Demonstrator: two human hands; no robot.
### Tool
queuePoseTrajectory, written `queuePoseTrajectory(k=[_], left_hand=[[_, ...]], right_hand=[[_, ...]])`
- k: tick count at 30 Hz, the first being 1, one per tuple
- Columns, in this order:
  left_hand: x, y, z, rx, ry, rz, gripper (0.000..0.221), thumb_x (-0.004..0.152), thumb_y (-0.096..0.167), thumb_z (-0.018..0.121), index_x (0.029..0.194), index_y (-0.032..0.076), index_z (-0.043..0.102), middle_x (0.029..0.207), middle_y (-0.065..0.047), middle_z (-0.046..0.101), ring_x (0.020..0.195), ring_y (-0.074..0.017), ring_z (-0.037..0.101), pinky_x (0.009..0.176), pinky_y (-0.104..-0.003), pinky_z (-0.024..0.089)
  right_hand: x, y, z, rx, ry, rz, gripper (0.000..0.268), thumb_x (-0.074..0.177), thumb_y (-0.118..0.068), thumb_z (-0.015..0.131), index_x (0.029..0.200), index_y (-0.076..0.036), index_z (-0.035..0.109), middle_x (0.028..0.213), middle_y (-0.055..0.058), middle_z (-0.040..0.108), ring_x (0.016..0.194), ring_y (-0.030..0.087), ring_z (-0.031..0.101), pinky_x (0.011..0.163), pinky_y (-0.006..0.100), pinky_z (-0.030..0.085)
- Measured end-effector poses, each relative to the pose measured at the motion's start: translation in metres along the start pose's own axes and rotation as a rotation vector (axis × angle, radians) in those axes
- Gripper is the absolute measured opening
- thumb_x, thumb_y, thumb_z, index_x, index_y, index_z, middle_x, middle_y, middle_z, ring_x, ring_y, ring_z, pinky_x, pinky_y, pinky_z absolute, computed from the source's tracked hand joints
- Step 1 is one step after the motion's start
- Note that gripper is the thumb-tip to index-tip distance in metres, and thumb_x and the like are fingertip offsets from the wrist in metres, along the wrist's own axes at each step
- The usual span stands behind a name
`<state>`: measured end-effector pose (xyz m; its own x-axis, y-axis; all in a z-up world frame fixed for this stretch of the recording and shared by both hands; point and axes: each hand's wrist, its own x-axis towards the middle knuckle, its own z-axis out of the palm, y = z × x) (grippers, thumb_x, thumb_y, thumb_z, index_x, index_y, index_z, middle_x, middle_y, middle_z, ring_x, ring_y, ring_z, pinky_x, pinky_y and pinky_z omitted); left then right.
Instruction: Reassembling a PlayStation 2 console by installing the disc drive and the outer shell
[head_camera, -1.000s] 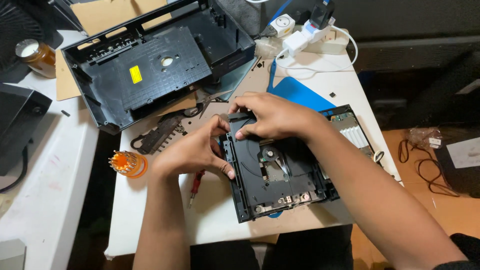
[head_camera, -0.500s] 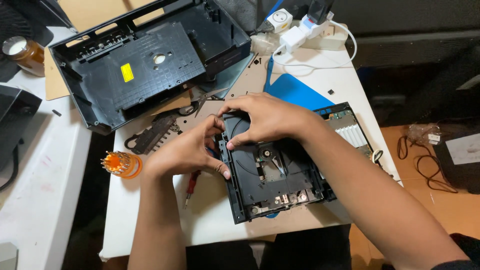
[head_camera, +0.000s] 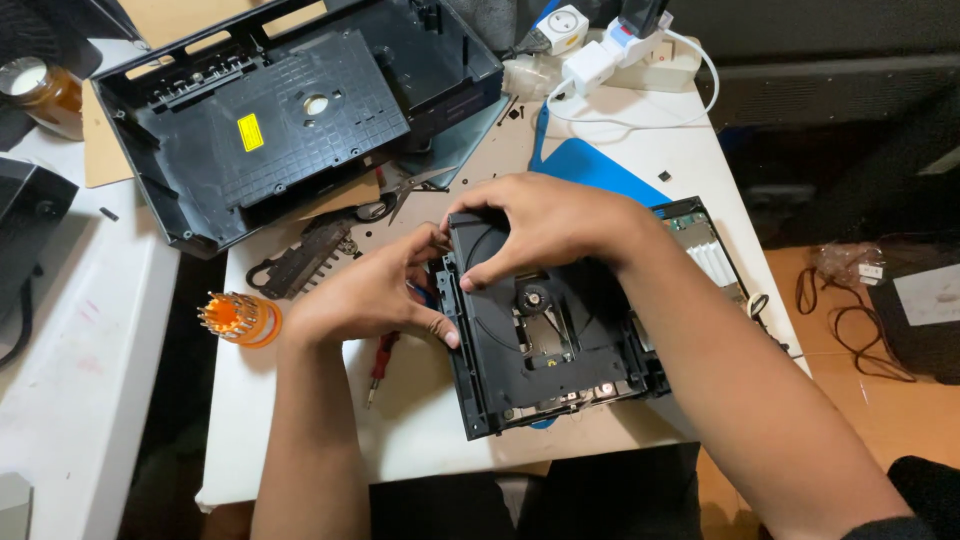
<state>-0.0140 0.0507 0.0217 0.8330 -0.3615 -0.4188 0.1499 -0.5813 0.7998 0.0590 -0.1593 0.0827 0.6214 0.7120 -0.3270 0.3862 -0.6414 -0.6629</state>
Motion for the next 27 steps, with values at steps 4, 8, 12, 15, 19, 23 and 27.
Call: queuePoseTrajectory(k=[4, 8, 12, 15, 19, 23, 27], left_hand=[[-0.001, 0.001, -0.002, 0.019, 0.009, -0.012, 0.088, 0.056, 0.024, 0.100, 0.131, 0.013, 0.055, 0.126, -0.009, 0.073, 0.094, -0.0277, 0.067, 0.081, -0.040, 0.055], [0.000, 0.001, -0.004, 0.039, 0.006, -0.009, 0.091, 0.057, 0.028, 0.100, 0.135, 0.016, 0.054, 0.133, -0.007, 0.071, 0.094, -0.0278, 0.065, 0.081, -0.040, 0.053], [-0.003, 0.001, -0.005, 0.091, 0.005, -0.067, 0.100, 0.056, 0.032, 0.100, 0.144, 0.020, 0.054, 0.131, -0.011, 0.071, 0.095, -0.0286, 0.067, 0.083, -0.041, 0.054], [-0.004, 0.004, -0.006, 0.112, 0.007, -0.099, 0.101, 0.056, 0.036, 0.099, 0.146, 0.026, 0.054, 0.108, -0.008, 0.074, 0.092, -0.0234, 0.067, 0.082, -0.037, 0.056], [-0.004, 0.005, -0.006, 0.118, 0.007, -0.097, 0.101, 0.055, 0.036, 0.099, 0.145, 0.026, 0.056, 0.112, -0.010, 0.074, 0.092, -0.0247, 0.067, 0.084, -0.038, 0.056], [-0.002, 0.002, -0.005, 0.113, 0.017, -0.100, 0.104, 0.053, 0.038, 0.100, 0.147, 0.028, 0.055, 0.110, -0.010, 0.073, 0.093, -0.0246, 0.067, 0.085, -0.039, 0.056], [-0.002, 0.004, -0.006, 0.144, -0.008, -0.134, 0.105, 0.055, 0.040, 0.099, 0.149, 0.030, 0.054, 0.101, -0.011, 0.075, 0.095, -0.0246, 0.070, 0.089, -0.039, 0.056]], right_hand=[[0.015, 0.012, 0.007, -0.128, -0.022, -0.009, 0.069, 0.065, -0.047, 0.088, 0.124, -0.017, 0.069, 0.113, 0.010, 0.072, 0.111, 0.033, 0.066, 0.096, 0.046, 0.052], [0.025, 0.019, 0.008, -0.245, -0.037, 0.002, 0.072, 0.065, -0.051, 0.087, 0.124, -0.015, 0.068, 0.110, 0.010, 0.071, 0.111, 0.034, 0.065, 0.096, 0.046, 0.051], [0.023, 0.015, 0.004, -0.230, -0.011, -0.041, 0.072, 0.067, -0.048, 0.086, 0.127, -0.014, 0.067, 0.114, 0.011, 0.070, 0.115, 0.034, 0.063, 0.102, 0.047, 0.048], [0.026, 0.016, 0.001, -0.262, 0.021, -0.075, 0.073, 0.068, -0.050, 0.085, 0.128, -0.013, 0.066, 0.112, 0.013, 0.069, 0.114, 0.036, 0.062, 0.101, 0.049, 0.048], [0.027, 0.018, 0.002, -0.252, 0.012, -0.077, 0.071, 0.069, -0.050, 0.084, 0.127, -0.013, 0.067, 0.111, 0.012, 0.070, 0.114, 0.034, 0.063, 0.102, 0.049, 0.047], [0.024, 0.015, 0.006, -0.271, -0.037, -0.061, 0.070, 0.067, -0.053, 0.085, 0.123, -0.015, 0.069, 0.109, 0.009, 0.070, 0.110, 0.033, 0.065, 0.099, 0.048, 0.048], [0.017, 0.011, 0.009, -0.248, -0.077, -0.057, 0.063, 0.068, -0.052, 0.086, 0.117, -0.014, 0.071, 0.109, 0.009, 0.068, 0.106, 0.035, 0.066, 0.093, 0.047, 0.052]])
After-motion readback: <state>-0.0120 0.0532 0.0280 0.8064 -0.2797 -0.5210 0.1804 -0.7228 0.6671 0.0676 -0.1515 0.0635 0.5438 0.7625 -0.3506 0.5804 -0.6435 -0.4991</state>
